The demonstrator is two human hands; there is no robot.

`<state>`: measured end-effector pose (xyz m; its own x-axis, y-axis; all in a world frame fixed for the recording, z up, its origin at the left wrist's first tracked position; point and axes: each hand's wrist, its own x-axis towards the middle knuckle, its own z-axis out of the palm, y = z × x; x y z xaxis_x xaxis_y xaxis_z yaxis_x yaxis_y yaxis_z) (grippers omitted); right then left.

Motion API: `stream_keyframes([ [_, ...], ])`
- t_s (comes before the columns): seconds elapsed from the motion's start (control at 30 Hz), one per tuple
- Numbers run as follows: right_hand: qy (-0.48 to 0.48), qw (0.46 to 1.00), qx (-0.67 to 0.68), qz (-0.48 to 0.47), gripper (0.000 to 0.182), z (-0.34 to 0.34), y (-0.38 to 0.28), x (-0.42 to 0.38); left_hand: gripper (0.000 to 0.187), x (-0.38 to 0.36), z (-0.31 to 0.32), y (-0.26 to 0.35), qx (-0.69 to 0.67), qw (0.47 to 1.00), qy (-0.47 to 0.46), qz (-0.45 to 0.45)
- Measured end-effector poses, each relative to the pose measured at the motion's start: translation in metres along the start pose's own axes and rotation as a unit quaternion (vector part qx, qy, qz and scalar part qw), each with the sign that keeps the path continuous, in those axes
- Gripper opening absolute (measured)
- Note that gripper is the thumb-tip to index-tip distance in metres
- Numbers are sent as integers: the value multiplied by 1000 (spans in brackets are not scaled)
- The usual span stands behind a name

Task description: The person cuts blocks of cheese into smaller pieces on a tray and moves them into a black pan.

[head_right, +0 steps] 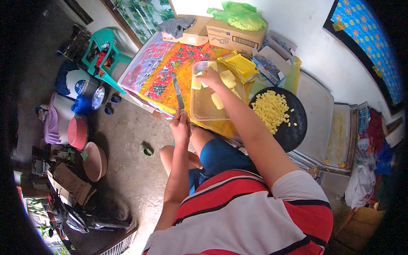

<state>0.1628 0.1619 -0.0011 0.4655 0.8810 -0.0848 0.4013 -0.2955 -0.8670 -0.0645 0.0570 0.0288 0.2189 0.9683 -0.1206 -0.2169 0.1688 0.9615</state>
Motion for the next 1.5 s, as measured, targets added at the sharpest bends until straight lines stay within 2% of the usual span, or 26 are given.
stream_keyframes([
  [0.1, 29, 999, -27, 29, 73, 12, -5, 10, 50, -2, -5, -6, 17, 1000, 1, 0],
  [0.2, 40, 991, -125, -29, 72, 22, 8, 33, 50, -5, -6, -7, 34, 999, 9, -4],
  [0.3, -31, 989, -131, 64, 67, -3, -19, 23, 49, -7, -7, -4, 53, 998, 9, -17],
  [0.4, -41, 987, -153, -10, 65, -30, -8, 24, 46, -10, -9, -8, 139, 989, -31, -25],
  [0.43, -55, 992, -109, -16, 64, -40, -2, 15, 45, -11, -9, -12, 172, 984, -53, -1],
  [0.5, -104, 986, -127, 5, 63, -65, 2, -15, 44, -12, -9, -25, 235, 966, -96, 47],
  [0.53, -129, 982, -136, 15, 64, -74, 4, -32, 44, -15, -8, -30, 277, 955, -85, 60],
  [0.63, -236, 950, -132, -155, 83, -86, 27, -68, 46, -24, 1, -41, 393, 912, -55, 108],
  [0.73, -215, 917, -281, -184, 96, -75, 22, -101, 47, -24, 1, -55, 433, 888, -61, 145],
  [0.83, -149, 898, -288, -298, 101, -57, 42, -102, 49, -23, -2, -65, 413, 893, -48, 173],
  [0.93, -139, 932, -259, -213, 96, -51, 36, -105, 49, -28, -4, -57, 395, 910, -51, 114],
  [1.03, -141, 953, -186, -193, 89, -44, 47, -92, 46, -33, -3, -43, 339, 939, -39, 43],
  [1.13, -145, 983, -52, -99, 79, -47, 48, -89, 47, -30, -10, -47, 330, 942, -37, 51],
  [1.2, -158, 973, 169, 3, 69, -44, 50, -87, 48, -29, -12, -46, 300, 951, -45, 61],
  [1.27, -196, 898, 387, 76, 59, -46, 53, -88, 49, -30, -12, -42, 266, 961, -51, 50],
  [1.33, -255, 762, 585, 114, 49, -57, 44, -94, 49, -35, -7, -27, 239, 969, -51, 18],
  [1.43, -281, 657, 684, 144, 44, -66, 26, -101, 49, -32, -7, -27, 232, 972, -44, 21],
  [1.5, -247, 671, 684, 146, 41, -61, 25, -100, 48, -32, -7, -26, 233, 971, -49, 19],
])
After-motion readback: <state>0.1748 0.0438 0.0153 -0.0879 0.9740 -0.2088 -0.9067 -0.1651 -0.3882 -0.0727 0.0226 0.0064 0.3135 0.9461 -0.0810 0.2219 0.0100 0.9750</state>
